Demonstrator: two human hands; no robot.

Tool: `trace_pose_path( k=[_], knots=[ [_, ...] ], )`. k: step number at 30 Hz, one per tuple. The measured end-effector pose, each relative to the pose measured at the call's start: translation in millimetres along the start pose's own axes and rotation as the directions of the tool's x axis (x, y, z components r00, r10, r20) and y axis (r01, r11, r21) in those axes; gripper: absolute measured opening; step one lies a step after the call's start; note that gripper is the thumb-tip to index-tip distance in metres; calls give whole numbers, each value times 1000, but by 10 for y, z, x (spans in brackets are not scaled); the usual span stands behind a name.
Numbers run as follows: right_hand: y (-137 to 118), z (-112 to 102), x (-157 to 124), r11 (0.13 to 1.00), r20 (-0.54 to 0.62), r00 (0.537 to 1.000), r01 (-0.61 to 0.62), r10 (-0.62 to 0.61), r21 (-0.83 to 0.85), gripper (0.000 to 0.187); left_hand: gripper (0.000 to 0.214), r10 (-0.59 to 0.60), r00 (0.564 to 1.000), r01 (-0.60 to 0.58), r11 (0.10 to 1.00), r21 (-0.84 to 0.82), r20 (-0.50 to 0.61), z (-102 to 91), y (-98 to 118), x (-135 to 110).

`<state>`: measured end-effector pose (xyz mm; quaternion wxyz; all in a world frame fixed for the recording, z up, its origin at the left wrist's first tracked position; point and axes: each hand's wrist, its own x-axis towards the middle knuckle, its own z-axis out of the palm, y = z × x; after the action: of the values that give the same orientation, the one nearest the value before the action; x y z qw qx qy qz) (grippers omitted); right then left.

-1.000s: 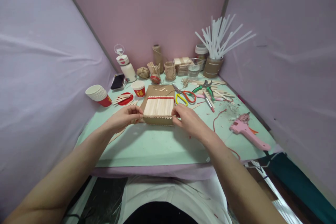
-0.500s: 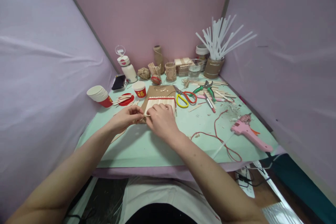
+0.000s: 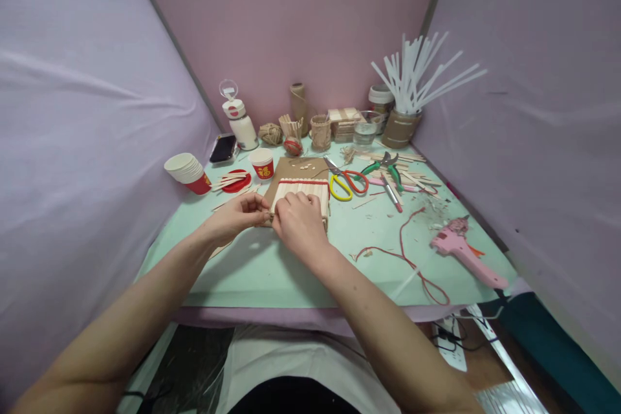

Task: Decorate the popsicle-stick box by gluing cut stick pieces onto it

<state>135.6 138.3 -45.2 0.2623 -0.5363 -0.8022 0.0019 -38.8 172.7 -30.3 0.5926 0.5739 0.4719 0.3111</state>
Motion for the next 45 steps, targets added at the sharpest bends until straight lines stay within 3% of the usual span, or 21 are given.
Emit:
trace_pose_path(
  k=[12,17,22,30,32,36,38,42,43,45],
  knots=[
    [-2,39,8,997,-27,999,41,-43,-59,9,25,171,985,-160,966,204,-39,-77,13,-67],
    [-16,29,26,996,-17,998,66,-66,-53,10,21,283,954,-274,957,94,-101,-89,-58,39],
    [-23,27,54,996,-1,996,89,-89,-28,11,15,387,863,-390,919,59,-324,19,-142,240],
    [12,-8,23,998,8,998,54,-55,34,12,16,417,748,-442,893,82,-515,-28,-205,487],
    [18,-12,14,998,6,999,39,-39,42,12,16,415,757,-429,898,95,-505,-62,-215,468],
    [21,-4,21,999,4,1000,26,-26,38,12,18,385,813,-370,921,124,-437,-78,-209,310],
    [12,3,26,999,7,999,32,-32,29,12,16,419,812,-360,908,216,-406,-62,-183,189],
    [-12,7,19,999,10,999,47,-47,5,13,19,653,712,-415,688,595,-258,5,-90,-40],
    [-14,4,13,999,10,999,51,-51,0,13,21,677,712,-434,633,642,-186,23,-69,-78],
    [-13,1,1,998,6,998,57,-57,-6,12,24,658,752,-463,571,678,-41,49,-44,-121]
  ],
)
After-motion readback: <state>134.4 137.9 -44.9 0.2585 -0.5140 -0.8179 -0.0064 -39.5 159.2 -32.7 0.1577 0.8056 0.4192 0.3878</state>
